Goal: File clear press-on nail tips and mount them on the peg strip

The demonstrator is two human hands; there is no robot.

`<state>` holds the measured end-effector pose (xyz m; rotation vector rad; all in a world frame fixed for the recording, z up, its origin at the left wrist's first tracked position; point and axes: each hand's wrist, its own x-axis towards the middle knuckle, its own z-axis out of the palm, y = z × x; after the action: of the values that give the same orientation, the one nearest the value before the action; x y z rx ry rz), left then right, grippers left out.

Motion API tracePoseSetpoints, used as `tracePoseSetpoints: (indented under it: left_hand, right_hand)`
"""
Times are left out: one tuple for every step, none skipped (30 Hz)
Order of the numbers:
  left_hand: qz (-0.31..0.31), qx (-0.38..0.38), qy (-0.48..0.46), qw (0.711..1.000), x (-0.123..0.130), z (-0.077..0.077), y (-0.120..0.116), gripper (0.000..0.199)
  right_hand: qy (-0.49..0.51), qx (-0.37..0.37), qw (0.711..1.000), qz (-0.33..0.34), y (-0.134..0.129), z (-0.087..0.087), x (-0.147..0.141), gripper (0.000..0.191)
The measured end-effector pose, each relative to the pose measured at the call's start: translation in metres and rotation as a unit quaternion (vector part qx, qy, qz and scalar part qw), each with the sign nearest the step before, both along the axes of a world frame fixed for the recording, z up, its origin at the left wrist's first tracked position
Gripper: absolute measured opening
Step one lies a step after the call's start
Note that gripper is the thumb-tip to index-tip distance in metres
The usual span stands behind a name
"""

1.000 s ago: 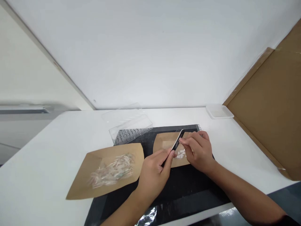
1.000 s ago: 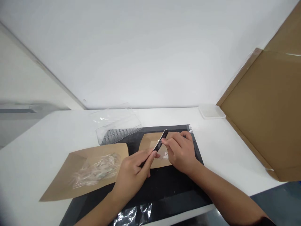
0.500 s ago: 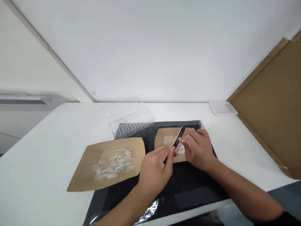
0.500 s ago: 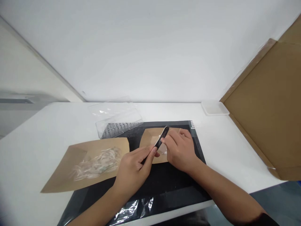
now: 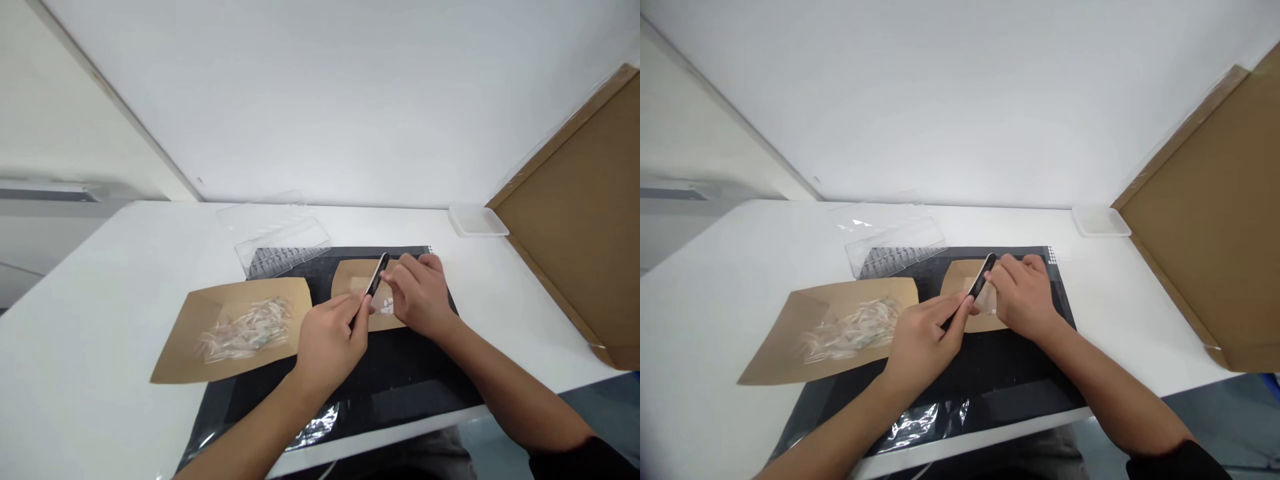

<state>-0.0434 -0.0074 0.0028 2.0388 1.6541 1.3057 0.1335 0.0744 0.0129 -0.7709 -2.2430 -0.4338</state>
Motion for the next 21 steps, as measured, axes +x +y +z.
tracePoseSetpoints:
  left_hand:
    - [-0.001, 0.000, 0.001, 1.000, 0.000, 0.000, 0.000, 0.034]
    - [-0.003, -0.001, 0.002, 1.000, 0.000, 0.000, 0.001, 0.035]
    - [-0.005, -0.001, 0.002, 1.000, 0.000, 0.000, 0.001, 0.035]
    - [-0.006, 0.001, 0.001, 1.000, 0.000, 0.001, 0.001, 0.035]
    - [-0.004, 0.005, 0.000, 1.000, 0.000, 0.002, 0.001, 0.035]
    - [0.001, 0.010, -0.002, 1.000, 0.000, 0.002, 0.001, 0.034]
    - [0.007, 0.016, -0.002, 1.000, 0.000, 0.003, 0.001, 0.033]
    - [0.013, 0.020, 0.001, 1.000, 0.000, 0.003, 0.001, 0.033]
    - [0.015, 0.022, 0.006, 1.000, -0.001, 0.003, 0.001, 0.033]
    - [0.015, 0.023, 0.013, 1.000, -0.001, 0.002, 0.001, 0.033]
    - [0.013, 0.022, 0.019, 0.999, -0.001, 0.002, 0.001, 0.033]
    - [0.010, 0.022, 0.024, 0.999, -0.001, 0.001, 0.001, 0.034]
    - [0.009, 0.024, 0.027, 0.999, -0.002, 0.001, 0.002, 0.034]
    - [0.010, 0.028, 0.029, 0.999, -0.002, 0.001, 0.002, 0.034]
    - [0.014, 0.033, 0.029, 0.999, -0.003, 0.002, 0.002, 0.033]
    - [0.019, 0.038, 0.031, 0.999, -0.003, 0.003, 0.003, 0.032]
    - [0.024, 0.044, 0.034, 0.998, -0.004, 0.004, 0.003, 0.032]
    - [0.029, 0.050, 0.036, 0.998, -0.004, 0.006, 0.003, 0.031]
    - [0.031, 0.055, 0.038, 0.997, -0.005, 0.008, 0.003, 0.030]
    - [0.031, 0.059, 0.039, 0.997, -0.005, 0.010, 0.003, 0.030]
    - [0.031, 0.061, 0.038, 0.997, -0.005, 0.012, 0.002, 0.029]
  right_hand:
    - [-0.016, -0.006, 1.000, 0.012, 0.000, 0.000, 0.000, 0.021]
    - [-0.027, -0.011, 0.999, 0.019, 0.000, -0.001, -0.001, 0.021]
    - [-0.028, -0.012, 0.999, 0.018, 0.000, -0.001, -0.001, 0.022]
    - [-0.020, -0.008, 1.000, 0.008, 0.000, -0.001, -0.001, 0.023]
    - [-0.007, -0.002, 1.000, -0.004, 0.000, -0.001, -0.002, 0.024]
    - [0.004, 0.004, 1.000, -0.012, 0.000, -0.001, -0.002, 0.024]
    - [0.007, 0.007, 1.000, -0.012, 0.000, 0.000, -0.002, 0.023]
    - [0.002, 0.006, 1.000, -0.003, 0.000, 0.000, -0.003, 0.022]
    - [-0.008, 0.000, 1.000, 0.013, -0.001, 0.000, -0.003, 0.022]
    - [-0.019, -0.007, 0.999, 0.028, -0.003, 0.000, -0.003, 0.022]
    - [-0.024, -0.013, 0.999, 0.037, -0.004, 0.000, -0.003, 0.022]
    - [-0.021, -0.015, 0.999, 0.039, -0.005, -0.001, -0.003, 0.022]
    - [-0.009, -0.013, 0.999, 0.034, -0.006, -0.001, -0.004, 0.022]
    - [0.005, -0.008, 1.000, 0.026, -0.006, -0.002, -0.005, 0.021]
    - [0.019, -0.002, 1.000, 0.020, -0.005, -0.002, -0.007, 0.020]
    - [0.029, 0.003, 0.999, 0.016, -0.004, -0.003, -0.009, 0.020]
    - [0.035, 0.007, 0.999, 0.016, -0.003, -0.003, -0.010, 0.019]
    - [0.039, 0.008, 0.999, 0.018, -0.002, -0.003, -0.012, 0.019]
    - [0.042, 0.006, 0.999, 0.020, -0.001, -0.003, -0.014, 0.019]
    - [0.047, 0.000, 0.999, 0.021, 0.000, -0.003, -0.015, 0.018]
    - [0.055, -0.005, 0.998, 0.022, 0.000, -0.003, -0.015, 0.018]
